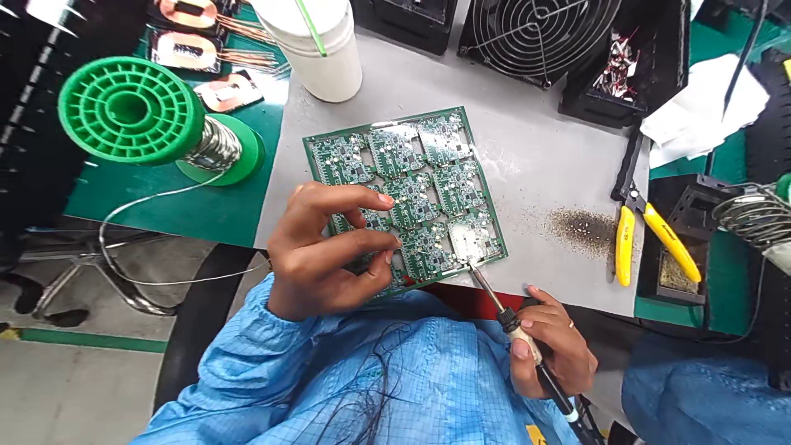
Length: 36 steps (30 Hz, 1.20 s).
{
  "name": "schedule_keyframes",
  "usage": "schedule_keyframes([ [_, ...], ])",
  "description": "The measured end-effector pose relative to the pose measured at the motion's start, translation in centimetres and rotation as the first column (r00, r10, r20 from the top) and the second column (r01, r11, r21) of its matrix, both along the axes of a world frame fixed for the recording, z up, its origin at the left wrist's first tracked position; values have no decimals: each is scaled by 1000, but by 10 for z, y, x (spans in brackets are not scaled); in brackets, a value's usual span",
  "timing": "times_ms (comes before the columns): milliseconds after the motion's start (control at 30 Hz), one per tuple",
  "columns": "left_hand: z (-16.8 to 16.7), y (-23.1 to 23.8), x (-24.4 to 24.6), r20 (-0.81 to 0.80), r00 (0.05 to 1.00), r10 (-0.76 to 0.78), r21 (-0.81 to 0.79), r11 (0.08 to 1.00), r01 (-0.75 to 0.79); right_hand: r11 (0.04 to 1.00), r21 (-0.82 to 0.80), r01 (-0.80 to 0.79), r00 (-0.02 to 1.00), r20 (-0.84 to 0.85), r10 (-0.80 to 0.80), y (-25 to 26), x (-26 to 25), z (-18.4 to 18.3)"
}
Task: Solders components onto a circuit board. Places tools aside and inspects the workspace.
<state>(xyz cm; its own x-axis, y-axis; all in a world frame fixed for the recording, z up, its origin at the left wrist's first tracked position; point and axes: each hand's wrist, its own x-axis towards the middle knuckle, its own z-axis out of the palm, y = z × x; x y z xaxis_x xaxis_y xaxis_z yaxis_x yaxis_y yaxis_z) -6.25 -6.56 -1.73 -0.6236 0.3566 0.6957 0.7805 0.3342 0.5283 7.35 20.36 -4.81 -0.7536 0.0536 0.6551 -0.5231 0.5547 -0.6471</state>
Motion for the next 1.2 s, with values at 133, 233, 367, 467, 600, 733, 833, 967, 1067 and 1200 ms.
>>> schedule_keyframes([
  [133,-1,-1,-1,4,1000,1,47,999,-1,997,-33,72,996,-57,-74,2,2,-3],
  [233,0,0,-1,13,1000,-1,44,999,1,962,87,258,955,-171,-241,17,2,-7],
  [367,0,1,-2,7,1000,4,2,1000,-4,812,333,480,866,-327,-378,51,-6,-29],
  [467,1,2,-1,11,1000,21,-34,999,-21,843,274,462,878,-274,-393,46,-7,-25],
  [600,2,3,-1,16,1000,19,-50,999,-18,982,-23,188,977,-100,-190,13,-1,-2],
  [733,2,3,-1,9,1000,13,-60,998,-13,995,-95,27,999,-32,-30,-5,-1,0],
  [833,1,3,-1,9,1000,14,-59,998,-13,998,-59,36,999,-28,-38,-5,-3,-3],
  [967,2,3,-1,9,1000,8,-58,998,-8,999,-45,28,999,-21,-28,-3,-2,-1],
  [1067,2,3,-1,8,1000,5,-60,998,-5,999,-39,29,999,-19,-30,-4,-2,-2],
  [1200,2,3,-1,2,1000,0,-65,998,0,999,-28,35,999,-18,-36,-4,-2,-1],
])
